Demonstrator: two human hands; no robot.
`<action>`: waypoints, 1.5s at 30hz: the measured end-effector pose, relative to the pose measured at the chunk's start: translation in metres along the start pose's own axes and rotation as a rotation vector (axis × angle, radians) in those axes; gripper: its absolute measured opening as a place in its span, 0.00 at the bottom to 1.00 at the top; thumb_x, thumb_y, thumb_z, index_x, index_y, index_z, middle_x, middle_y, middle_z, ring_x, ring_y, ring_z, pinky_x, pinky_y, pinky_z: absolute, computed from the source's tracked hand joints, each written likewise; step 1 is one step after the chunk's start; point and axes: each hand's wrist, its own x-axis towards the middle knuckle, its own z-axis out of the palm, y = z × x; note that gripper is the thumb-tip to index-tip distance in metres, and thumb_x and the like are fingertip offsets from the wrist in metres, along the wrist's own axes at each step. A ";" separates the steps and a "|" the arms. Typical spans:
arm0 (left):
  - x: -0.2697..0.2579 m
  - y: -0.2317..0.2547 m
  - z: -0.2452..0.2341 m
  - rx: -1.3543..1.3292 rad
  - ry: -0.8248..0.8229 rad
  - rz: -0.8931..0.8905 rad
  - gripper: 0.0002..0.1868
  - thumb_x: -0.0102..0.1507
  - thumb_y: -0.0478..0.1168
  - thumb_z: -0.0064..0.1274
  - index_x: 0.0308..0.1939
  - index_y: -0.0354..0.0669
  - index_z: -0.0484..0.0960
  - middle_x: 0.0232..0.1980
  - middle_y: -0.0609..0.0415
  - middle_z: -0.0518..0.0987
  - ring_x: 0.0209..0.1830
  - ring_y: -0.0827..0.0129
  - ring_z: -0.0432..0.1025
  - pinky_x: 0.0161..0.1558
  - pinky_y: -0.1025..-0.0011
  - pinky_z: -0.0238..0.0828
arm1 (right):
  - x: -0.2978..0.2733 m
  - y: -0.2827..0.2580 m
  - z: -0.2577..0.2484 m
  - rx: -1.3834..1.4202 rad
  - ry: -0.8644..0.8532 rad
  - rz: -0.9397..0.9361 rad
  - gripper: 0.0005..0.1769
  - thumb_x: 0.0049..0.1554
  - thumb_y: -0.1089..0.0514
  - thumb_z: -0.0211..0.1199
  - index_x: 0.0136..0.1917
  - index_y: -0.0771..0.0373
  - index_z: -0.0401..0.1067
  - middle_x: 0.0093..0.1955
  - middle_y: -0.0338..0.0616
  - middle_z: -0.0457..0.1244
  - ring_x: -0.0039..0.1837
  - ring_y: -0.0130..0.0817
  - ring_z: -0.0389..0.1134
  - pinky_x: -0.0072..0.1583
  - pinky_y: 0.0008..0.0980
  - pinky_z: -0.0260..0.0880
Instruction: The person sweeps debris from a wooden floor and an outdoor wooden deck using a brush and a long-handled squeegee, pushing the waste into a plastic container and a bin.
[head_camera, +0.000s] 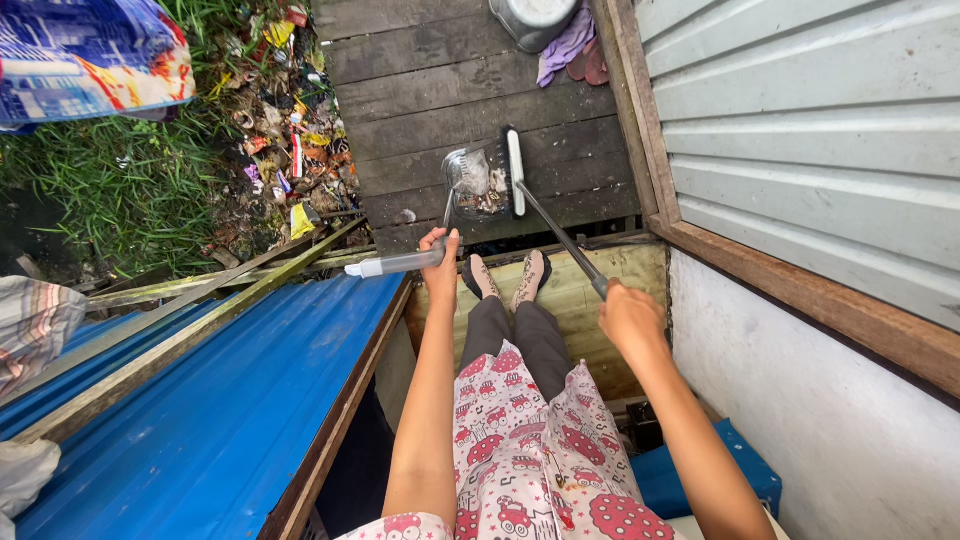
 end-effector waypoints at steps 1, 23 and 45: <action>-0.002 0.004 -0.001 -0.002 -0.002 0.000 0.19 0.64 0.49 0.63 0.51 0.43 0.78 0.66 0.50 0.73 0.63 0.66 0.68 0.64 0.70 0.63 | -0.010 0.002 -0.006 -0.001 0.002 0.002 0.21 0.58 0.57 0.64 0.64 0.62 0.73 0.47 0.45 0.73 0.55 0.41 0.76 0.60 0.43 0.76; -0.003 0.013 0.010 -0.025 0.044 -0.023 0.13 0.68 0.46 0.58 0.50 0.43 0.78 0.50 0.56 0.76 0.51 0.73 0.68 0.55 0.74 0.65 | -0.055 0.019 -0.110 0.043 0.024 0.125 0.21 0.59 0.54 0.63 0.66 0.54 0.72 0.42 0.52 0.71 0.49 0.48 0.74 0.55 0.47 0.72; -0.011 0.052 0.019 -0.116 -0.074 0.071 0.12 0.65 0.37 0.58 0.35 0.45 0.67 0.46 0.58 0.73 0.46 0.73 0.70 0.51 0.74 0.68 | 0.109 0.103 -0.105 -0.422 0.185 -0.030 0.16 0.65 0.61 0.54 0.62 0.49 0.77 0.41 0.47 0.73 0.41 0.36 0.76 0.42 0.39 0.76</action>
